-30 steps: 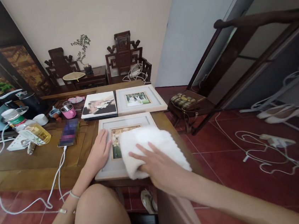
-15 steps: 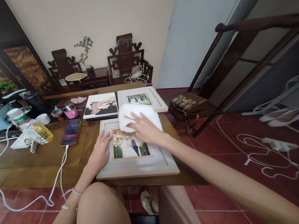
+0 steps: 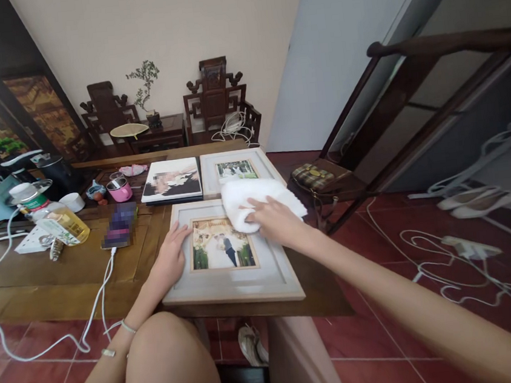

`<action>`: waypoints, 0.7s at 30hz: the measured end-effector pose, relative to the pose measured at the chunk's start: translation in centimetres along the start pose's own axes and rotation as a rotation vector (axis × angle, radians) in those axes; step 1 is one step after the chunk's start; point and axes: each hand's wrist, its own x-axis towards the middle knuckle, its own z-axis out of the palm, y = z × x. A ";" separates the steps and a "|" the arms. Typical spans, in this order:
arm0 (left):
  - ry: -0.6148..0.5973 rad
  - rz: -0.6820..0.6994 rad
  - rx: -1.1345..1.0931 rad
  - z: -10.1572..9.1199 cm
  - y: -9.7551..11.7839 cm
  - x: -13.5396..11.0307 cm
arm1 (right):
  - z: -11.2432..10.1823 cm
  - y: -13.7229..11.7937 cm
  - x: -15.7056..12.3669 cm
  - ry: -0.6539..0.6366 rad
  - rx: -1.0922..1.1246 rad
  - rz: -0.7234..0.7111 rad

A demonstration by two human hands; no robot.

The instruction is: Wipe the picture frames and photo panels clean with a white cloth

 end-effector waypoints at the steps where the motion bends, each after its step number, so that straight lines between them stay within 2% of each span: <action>1: 0.005 -0.003 -0.006 0.0 0.0 0.0 | 0.0 0.3 -0.9 0.005 0.001 0.000; 4: 0.025 -0.014 -0.024 0.1 0.0 0.1 | 0.1 -0.9 -4.0 0.030 0.046 -0.035; 9: 0.049 -0.024 -0.012 0.1 0.2 -0.1 | -0.4 -5.9 -10.3 0.055 0.282 -0.109; 13: 0.139 -0.091 -0.091 -0.1 0.4 -0.4 | -0.4 -6.6 -12.9 0.099 0.410 -0.115; 16: 0.227 -0.296 -0.253 -0.4 0.6 -0.5 | 1.3 -5.7 -12.7 0.220 0.424 -0.068; 18: 0.258 -0.509 -0.500 -0.8 1.0 -0.6 | 2.7 -5.2 -12.3 0.305 0.449 -0.062; 20: 0.232 -0.759 -0.821 -1.5 1.6 -0.8 | 3.8 -5.1 -12.0 0.368 0.482 -0.079; 21: 0.149 -0.871 -0.981 -1.9 2.0 -0.9 | 4.2 -5.1 -12.0 0.391 0.496 -0.088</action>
